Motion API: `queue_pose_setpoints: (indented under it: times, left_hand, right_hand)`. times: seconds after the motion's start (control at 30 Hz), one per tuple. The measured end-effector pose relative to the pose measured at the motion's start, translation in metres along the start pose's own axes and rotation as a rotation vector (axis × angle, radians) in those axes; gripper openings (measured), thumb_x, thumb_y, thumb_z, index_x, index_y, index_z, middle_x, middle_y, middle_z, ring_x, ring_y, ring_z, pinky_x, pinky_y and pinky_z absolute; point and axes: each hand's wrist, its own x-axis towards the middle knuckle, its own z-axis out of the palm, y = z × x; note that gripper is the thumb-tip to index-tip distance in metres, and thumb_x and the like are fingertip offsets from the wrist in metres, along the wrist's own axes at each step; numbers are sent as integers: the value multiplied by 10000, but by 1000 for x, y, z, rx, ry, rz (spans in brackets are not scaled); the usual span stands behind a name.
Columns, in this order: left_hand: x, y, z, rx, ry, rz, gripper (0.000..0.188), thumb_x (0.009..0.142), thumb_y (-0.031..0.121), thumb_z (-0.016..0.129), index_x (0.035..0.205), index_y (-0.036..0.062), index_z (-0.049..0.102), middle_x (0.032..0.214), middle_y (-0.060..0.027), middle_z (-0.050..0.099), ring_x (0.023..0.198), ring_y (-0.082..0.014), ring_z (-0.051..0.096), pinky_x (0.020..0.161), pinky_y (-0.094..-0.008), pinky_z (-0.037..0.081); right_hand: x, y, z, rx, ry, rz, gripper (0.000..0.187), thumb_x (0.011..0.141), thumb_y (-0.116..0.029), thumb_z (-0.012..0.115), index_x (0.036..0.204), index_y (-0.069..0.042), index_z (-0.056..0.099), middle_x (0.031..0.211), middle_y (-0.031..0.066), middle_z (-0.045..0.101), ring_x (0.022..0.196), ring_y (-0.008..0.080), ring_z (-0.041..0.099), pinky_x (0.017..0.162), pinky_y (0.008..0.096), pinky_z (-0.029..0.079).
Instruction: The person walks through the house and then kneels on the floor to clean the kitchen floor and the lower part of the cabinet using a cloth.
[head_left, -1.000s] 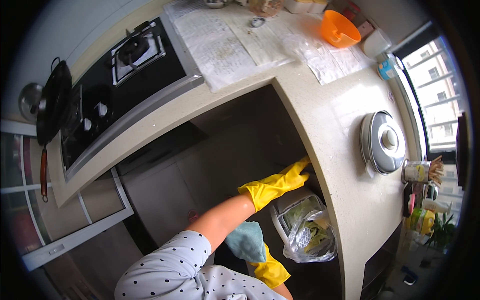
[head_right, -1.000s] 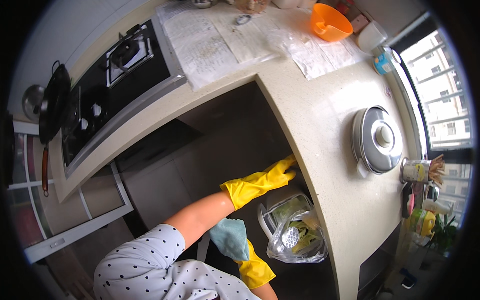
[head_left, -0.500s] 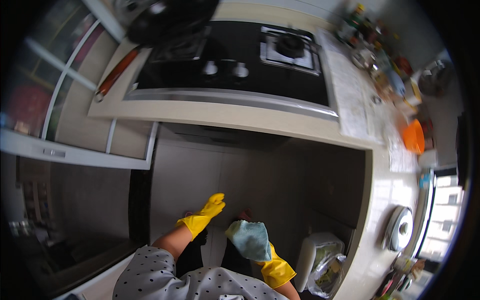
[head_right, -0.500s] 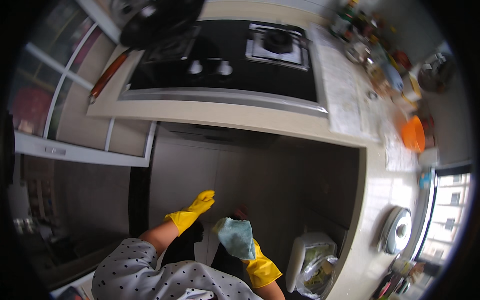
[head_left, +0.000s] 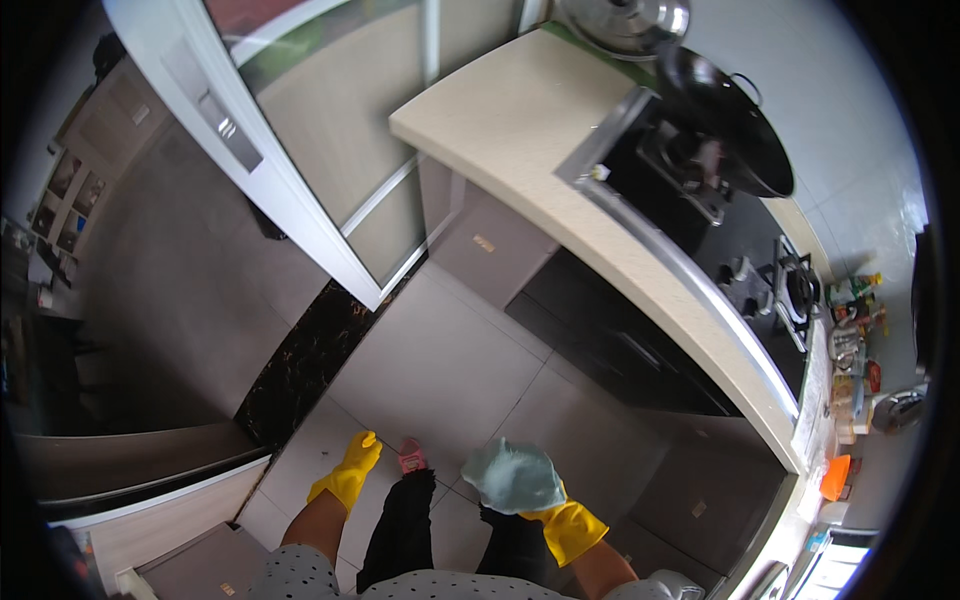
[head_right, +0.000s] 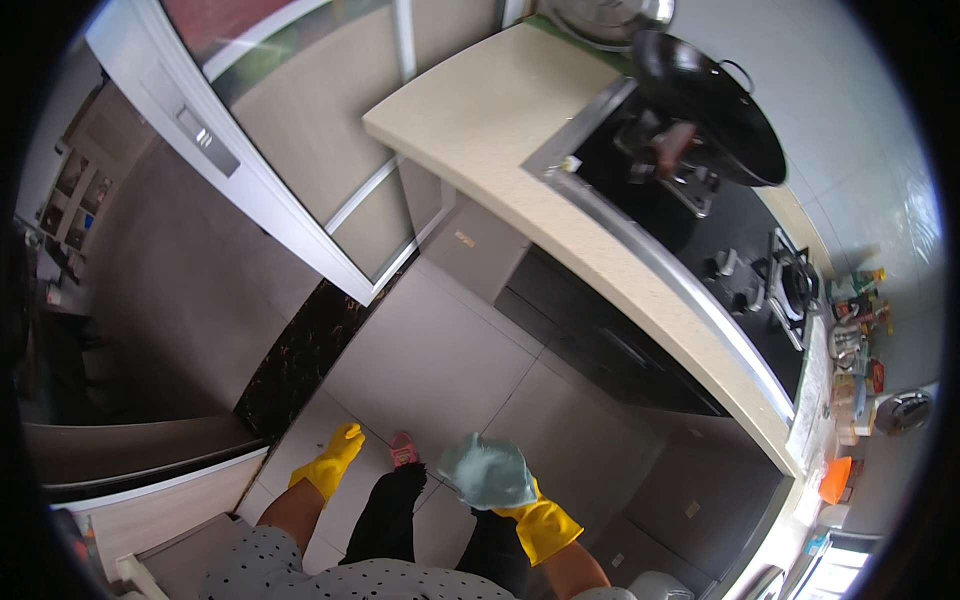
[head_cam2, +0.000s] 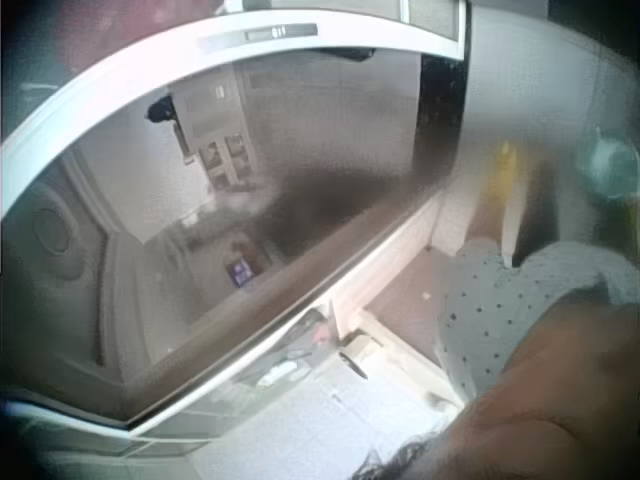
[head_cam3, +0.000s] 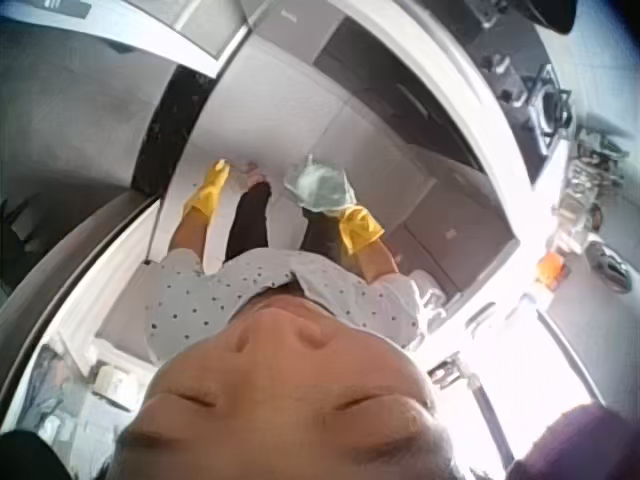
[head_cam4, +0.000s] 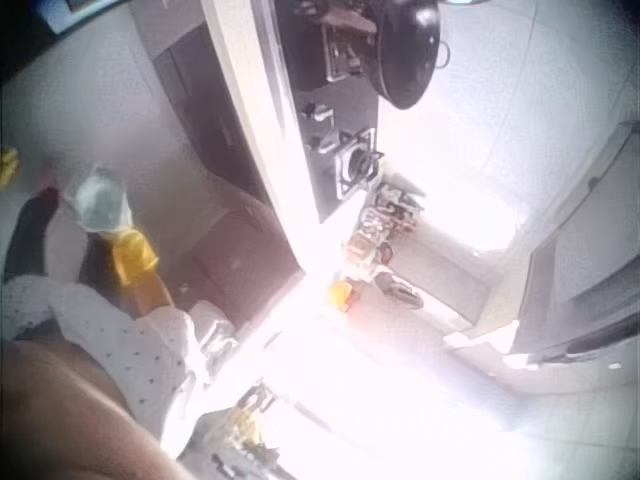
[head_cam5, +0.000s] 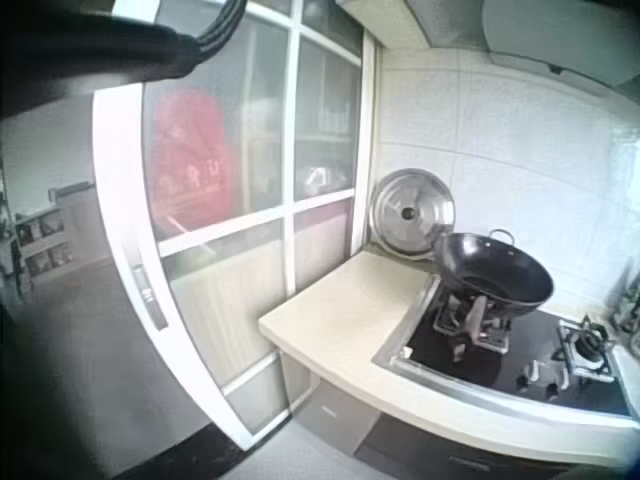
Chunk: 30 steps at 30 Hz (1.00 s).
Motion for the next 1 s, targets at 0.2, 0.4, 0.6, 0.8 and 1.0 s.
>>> queue_pose_setpoints:
  times: [0.2,0.4,0.6,0.8,1.0]
  left_hand:
    - [86,-107,-4,-144,6,-77,163,863,107,627,1012,91,563,839,-31,538,660,-141,527,574,-315,461]
    - [202,-205,44,-94,116,-23,532,905,178,659,1402,55,516,1387,-163,549,1246,-290,553,1031,-380,450]
    - [236,-242,80,-41,141,224,490,934,162,628,1399,51,517,1441,-180,519,1339,-315,483,1122,-405,364]
    - [252,-244,97,314,233,378,570,898,172,659,1425,43,485,1456,-215,492,1363,-378,441,1138,-446,342]
    - [292,-196,112,593,219,336,828,816,297,749,1507,55,362,1538,-266,355,1429,-443,314,1176,-523,239]
  right_hand:
    - [138,70,26,-334,-96,-123,658,803,-413,755,1365,-175,511,1306,80,546,1237,273,525,1091,404,395]
    - [283,162,57,-946,-250,-428,324,665,-279,728,954,-180,620,992,37,590,962,279,597,747,421,523]
    - [348,276,58,-1187,-348,-188,284,752,-255,698,1027,-187,678,1082,50,647,1022,276,618,797,415,543]
    - [364,431,69,2,408,116,474,919,-226,675,1338,-35,564,1320,180,616,1184,337,607,1074,453,425]
    - [379,422,111,-942,161,-12,653,892,-407,680,1418,-66,497,1443,231,496,1334,422,460,1143,504,307]
